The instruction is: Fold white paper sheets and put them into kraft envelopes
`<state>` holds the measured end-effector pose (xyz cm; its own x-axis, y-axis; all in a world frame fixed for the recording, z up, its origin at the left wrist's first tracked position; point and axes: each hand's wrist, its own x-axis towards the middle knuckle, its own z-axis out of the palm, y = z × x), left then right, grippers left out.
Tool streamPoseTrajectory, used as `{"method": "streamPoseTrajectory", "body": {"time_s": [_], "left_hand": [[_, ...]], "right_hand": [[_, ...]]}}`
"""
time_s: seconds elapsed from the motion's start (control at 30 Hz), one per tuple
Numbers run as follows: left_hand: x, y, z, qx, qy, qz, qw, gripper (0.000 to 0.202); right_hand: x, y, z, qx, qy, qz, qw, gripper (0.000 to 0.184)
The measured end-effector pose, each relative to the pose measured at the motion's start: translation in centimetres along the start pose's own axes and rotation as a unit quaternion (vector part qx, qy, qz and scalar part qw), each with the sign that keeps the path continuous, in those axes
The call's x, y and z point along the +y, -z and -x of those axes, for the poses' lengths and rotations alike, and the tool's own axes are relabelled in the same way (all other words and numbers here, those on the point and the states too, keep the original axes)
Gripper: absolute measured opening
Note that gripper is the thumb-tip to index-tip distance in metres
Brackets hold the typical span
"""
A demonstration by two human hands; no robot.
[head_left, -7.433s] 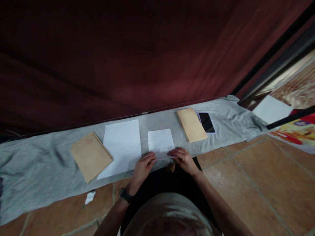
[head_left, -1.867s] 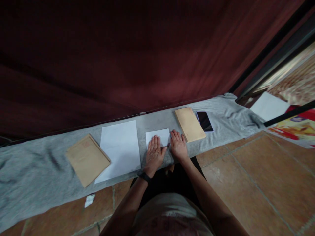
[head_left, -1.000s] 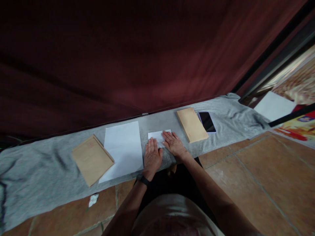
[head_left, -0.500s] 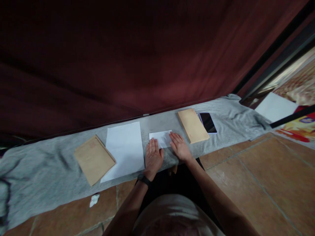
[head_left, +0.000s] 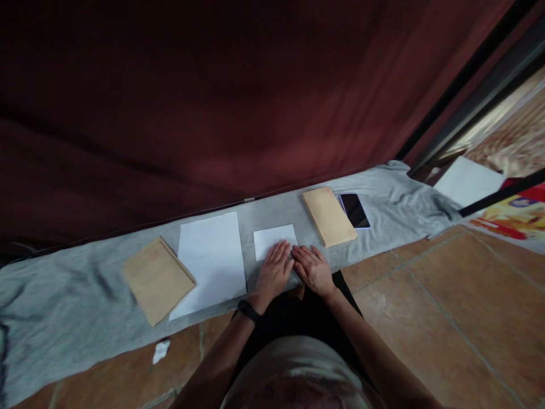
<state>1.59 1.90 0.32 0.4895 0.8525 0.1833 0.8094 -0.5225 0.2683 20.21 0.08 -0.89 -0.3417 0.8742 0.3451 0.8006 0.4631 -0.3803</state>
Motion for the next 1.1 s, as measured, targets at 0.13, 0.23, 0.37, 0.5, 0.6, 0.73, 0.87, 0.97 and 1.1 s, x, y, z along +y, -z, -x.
{"method": "streamPoseTrajectory", "body": {"time_s": [0.13,0.23,0.37,0.5,0.6,0.73,0.87,0.97,1.1], "left_hand": [[1.1,-0.8,-2.2,-0.045,-0.044,0.045,0.997,0.057],[1.1,-1.2,-3.8,-0.065,-0.021,0.048,0.996,0.057],[0.6,-1.1,-4.8,-0.068,0.001,0.030,0.997,0.060],[0.1,-1.2,-4.9,-0.054,0.022,-0.002,0.998,0.062],[-0.5,-1.4,-4.9,-0.044,0.046,-0.025,0.998,0.064],[-1.8,-1.5,-4.9,-0.038,0.078,-0.049,0.995,0.064],[-3.0,-1.3,-4.6,-0.029,0.110,-0.064,0.991,0.064],[-3.6,-1.1,-4.3,-0.020,0.135,-0.069,0.988,0.064],[-4.2,-1.1,-3.6,0.009,0.170,-0.075,0.983,0.066]], "right_hand": [[0.2,-0.3,0.3,0.010,0.006,0.000,1.000,0.041],[0.2,-0.4,0.2,0.011,0.007,0.004,1.000,0.037],[-0.1,-0.4,0.0,0.015,-0.004,0.007,1.000,0.035],[-0.2,-0.1,0.0,0.020,-0.008,0.001,1.000,0.034],[-0.2,0.0,0.0,0.029,-0.012,-0.006,0.999,0.035],[0.0,-0.3,0.1,0.043,-0.014,-0.011,0.999,0.035],[0.0,-0.5,0.2,0.048,-0.013,-0.012,0.999,0.035],[0.0,-0.5,0.2,0.048,-0.017,-0.009,0.999,0.036],[-0.2,-0.5,0.1,0.051,-0.020,-0.005,0.998,0.037]]}}
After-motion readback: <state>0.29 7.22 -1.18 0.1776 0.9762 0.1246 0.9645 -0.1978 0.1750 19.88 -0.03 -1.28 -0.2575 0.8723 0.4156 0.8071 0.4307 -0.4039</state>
